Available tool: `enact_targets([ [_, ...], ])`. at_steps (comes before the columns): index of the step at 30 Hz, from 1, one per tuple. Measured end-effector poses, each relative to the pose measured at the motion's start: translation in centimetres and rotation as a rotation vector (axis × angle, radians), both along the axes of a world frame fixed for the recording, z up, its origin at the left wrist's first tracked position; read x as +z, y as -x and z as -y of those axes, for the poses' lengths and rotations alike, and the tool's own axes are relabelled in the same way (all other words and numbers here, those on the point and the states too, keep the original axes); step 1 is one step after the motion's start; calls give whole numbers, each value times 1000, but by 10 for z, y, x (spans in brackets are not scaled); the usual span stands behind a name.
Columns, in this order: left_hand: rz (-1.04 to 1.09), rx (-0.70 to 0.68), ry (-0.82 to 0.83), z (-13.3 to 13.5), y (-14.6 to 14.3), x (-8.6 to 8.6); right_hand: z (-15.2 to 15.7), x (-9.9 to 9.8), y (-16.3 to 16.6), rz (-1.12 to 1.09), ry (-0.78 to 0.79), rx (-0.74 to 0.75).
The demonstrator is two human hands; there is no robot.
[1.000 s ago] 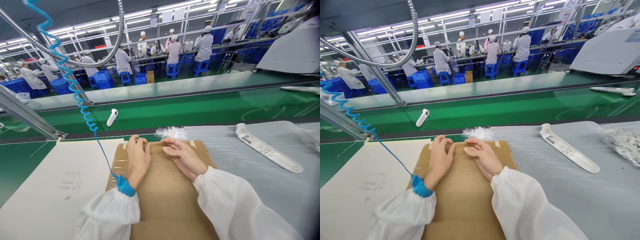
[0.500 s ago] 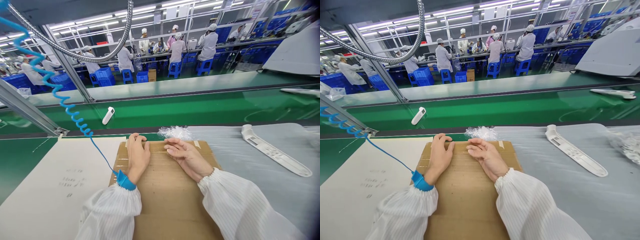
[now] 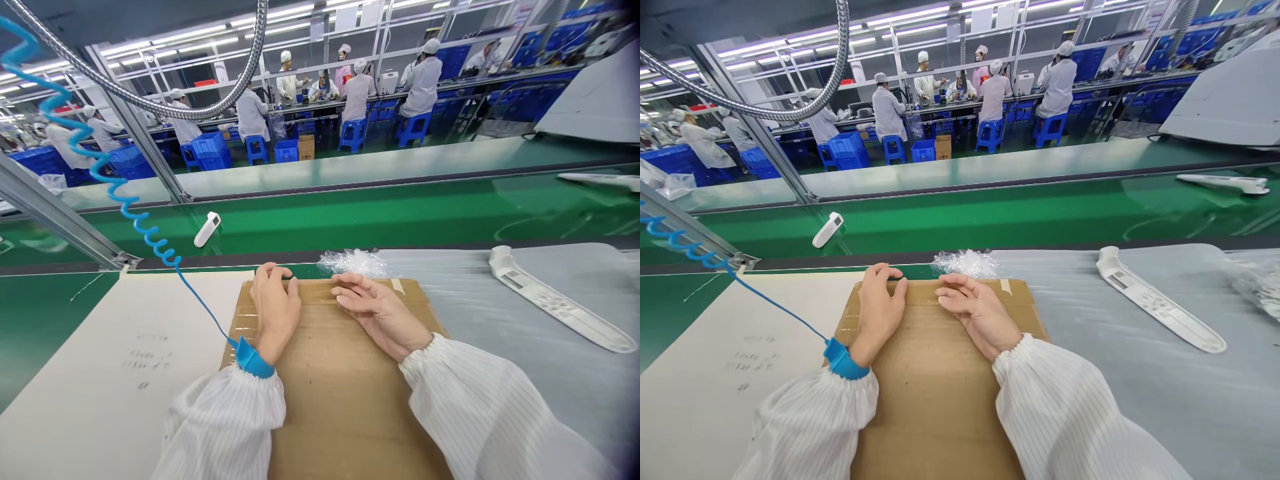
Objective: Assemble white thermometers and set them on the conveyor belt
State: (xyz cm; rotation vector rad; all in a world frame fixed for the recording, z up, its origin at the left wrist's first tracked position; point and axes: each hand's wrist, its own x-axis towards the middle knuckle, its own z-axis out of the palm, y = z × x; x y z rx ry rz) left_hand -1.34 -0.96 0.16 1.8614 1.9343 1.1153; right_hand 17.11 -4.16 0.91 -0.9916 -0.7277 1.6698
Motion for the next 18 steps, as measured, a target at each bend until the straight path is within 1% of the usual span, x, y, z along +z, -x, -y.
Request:
enact_targets([
  [5, 11, 45, 6, 0, 1, 3, -1, -1, -1, 27, -8, -1],
  [18, 53, 22, -80, -1, 1, 1, -1, 2, 1, 0, 37, -8],
])
